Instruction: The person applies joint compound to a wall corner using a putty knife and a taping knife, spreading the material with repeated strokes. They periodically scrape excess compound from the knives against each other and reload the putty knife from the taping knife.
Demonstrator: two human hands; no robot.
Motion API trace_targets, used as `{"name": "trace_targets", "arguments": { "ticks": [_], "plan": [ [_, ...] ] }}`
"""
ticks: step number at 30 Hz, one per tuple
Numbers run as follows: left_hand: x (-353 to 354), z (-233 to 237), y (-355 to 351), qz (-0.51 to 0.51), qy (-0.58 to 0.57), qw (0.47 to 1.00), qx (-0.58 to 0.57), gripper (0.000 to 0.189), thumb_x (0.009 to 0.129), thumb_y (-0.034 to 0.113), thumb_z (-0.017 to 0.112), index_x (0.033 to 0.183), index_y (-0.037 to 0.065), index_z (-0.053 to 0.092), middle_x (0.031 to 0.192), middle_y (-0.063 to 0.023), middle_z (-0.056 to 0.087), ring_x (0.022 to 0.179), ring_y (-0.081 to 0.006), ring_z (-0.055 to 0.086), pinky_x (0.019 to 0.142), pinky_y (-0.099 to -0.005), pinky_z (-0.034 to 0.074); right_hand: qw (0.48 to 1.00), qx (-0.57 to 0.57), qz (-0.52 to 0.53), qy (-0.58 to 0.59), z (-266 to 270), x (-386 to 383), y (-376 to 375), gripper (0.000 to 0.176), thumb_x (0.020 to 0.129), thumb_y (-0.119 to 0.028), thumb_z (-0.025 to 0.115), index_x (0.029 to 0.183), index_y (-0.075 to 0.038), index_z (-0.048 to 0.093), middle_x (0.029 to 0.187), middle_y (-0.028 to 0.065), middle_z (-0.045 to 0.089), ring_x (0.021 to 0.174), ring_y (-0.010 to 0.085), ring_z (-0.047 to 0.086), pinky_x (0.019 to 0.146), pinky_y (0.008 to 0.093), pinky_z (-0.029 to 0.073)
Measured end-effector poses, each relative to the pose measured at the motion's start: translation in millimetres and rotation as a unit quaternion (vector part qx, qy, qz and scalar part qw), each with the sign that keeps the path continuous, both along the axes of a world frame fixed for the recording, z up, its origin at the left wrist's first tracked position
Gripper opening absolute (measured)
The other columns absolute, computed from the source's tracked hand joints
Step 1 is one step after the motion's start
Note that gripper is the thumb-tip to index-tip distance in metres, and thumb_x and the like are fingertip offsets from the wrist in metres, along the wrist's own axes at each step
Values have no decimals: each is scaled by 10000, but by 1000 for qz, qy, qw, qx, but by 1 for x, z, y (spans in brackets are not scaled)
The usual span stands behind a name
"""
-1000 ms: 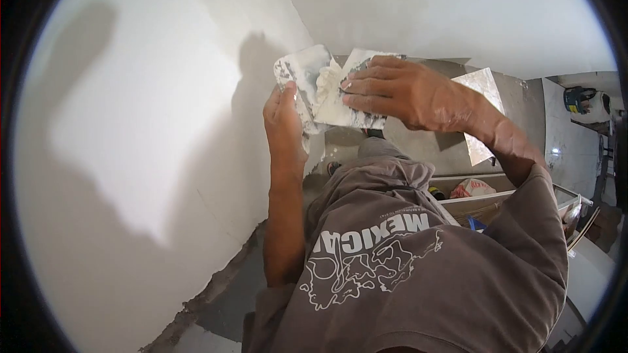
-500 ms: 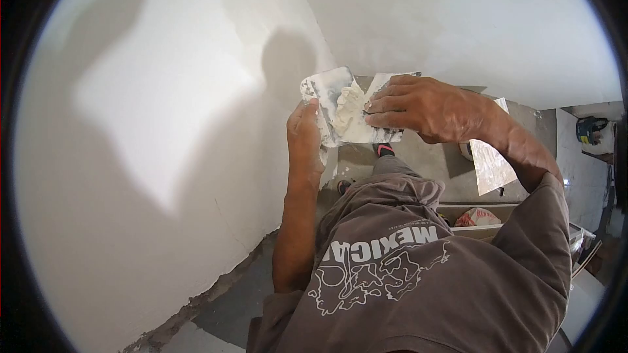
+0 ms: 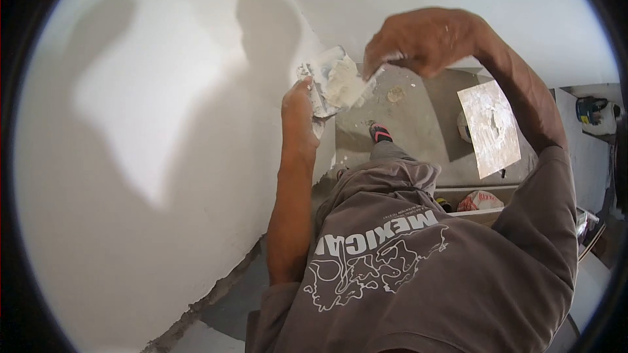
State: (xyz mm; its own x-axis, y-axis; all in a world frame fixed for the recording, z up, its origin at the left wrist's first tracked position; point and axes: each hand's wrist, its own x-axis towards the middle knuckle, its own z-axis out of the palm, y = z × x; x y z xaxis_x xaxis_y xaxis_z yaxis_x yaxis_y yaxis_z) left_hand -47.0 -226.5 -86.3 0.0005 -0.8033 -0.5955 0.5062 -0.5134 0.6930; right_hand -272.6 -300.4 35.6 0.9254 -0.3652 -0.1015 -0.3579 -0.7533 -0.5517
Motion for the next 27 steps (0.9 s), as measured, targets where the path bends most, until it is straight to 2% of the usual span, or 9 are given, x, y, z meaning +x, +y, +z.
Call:
{"name": "trace_targets", "arguments": {
  "ticks": [1,7,11,15,17,18,20,25,27],
  "plan": [
    [0,1,0,1,6,1000,-9,331,965,206,476,1197,-25,528,1078,-146,651,901,-247,686,705,-379,568,992,71,-42,100,11,5,-2,289,863,16,596,1129,-62,676,1054,136,695,960,269,665,866,382,508],
    [-8,18,6,1,-29,999,-17,333,963,225,473,1193,-8,532,1048,-134,656,878,-224,688,678,-356,562,990,79,-109,50,-1,-10,0,234,928,-110,593,1126,-19,679,924,125,717,771,202,643,750,346,502],
    [-2,2,1,-17,-23,999,-25,332,969,223,460,1191,-15,529,1038,-138,655,853,-227,692,668,-357,577,991,90,-102,-19,-12,-12,-11,256,927,-152,613,1119,6,677,872,116,718,695,173,609,677,336,491],
    [3,-21,0,-3,12,998,-69,337,973,219,461,1198,-23,529,1023,-138,659,817,-224,697,649,-342,591,972,132,-195,-25,-18,-20,-26,248,920,-191,639,1042,19,689,779,53,672,662,124,550,625,297,452],
    [4,-22,2,-6,-35,997,-74,347,975,220,460,1210,-26,529,1034,-141,658,831,-222,697,663,-339,593,951,162,-239,-115,-24,-31,-29,228,918,-207,650,962,14,690,701,-14,598,633,82,485,590,268,409],
    [5,-18,7,-7,-59,996,-74,352,976,220,460,1216,-28,528,1039,-143,657,837,-221,697,670,-337,595,938,184,-248,-159,-32,-36,-34,338,909,-323,655,997,1,701,788,29,677,703,107,562,662,286,450],
    [3,-2,19,-26,-67,994,-81,394,985,242,462,1256,-40,512,1072,-140,652,870,-204,688,713,-330,581,863,269,-299,-305,-56,-31,-44,333,909,-323,660,992,-1,689,817,20,664,714,101,551,672,285,444],
    [-3,9,42,-41,-117,988,-90,424,1003,234,455,1308,-60,475,1156,-141,623,963,-194,658,829,-311,539,772,224,-442,-398,-120,12,-109,330,936,-300,598,978,23,650,794,22,598,724,122,523,675,307,445],
    [1,-6,45,-51,-136,987,-69,390,1011,200,442,1297,-62,484,1168,-131,604,1018,-178,614,877,-304,503,770,188,-512,-331,-126,35,-130,326,933,-265,572,1014,45,633,790,89,620,734,173,557,699,341,460]
  ]
}}
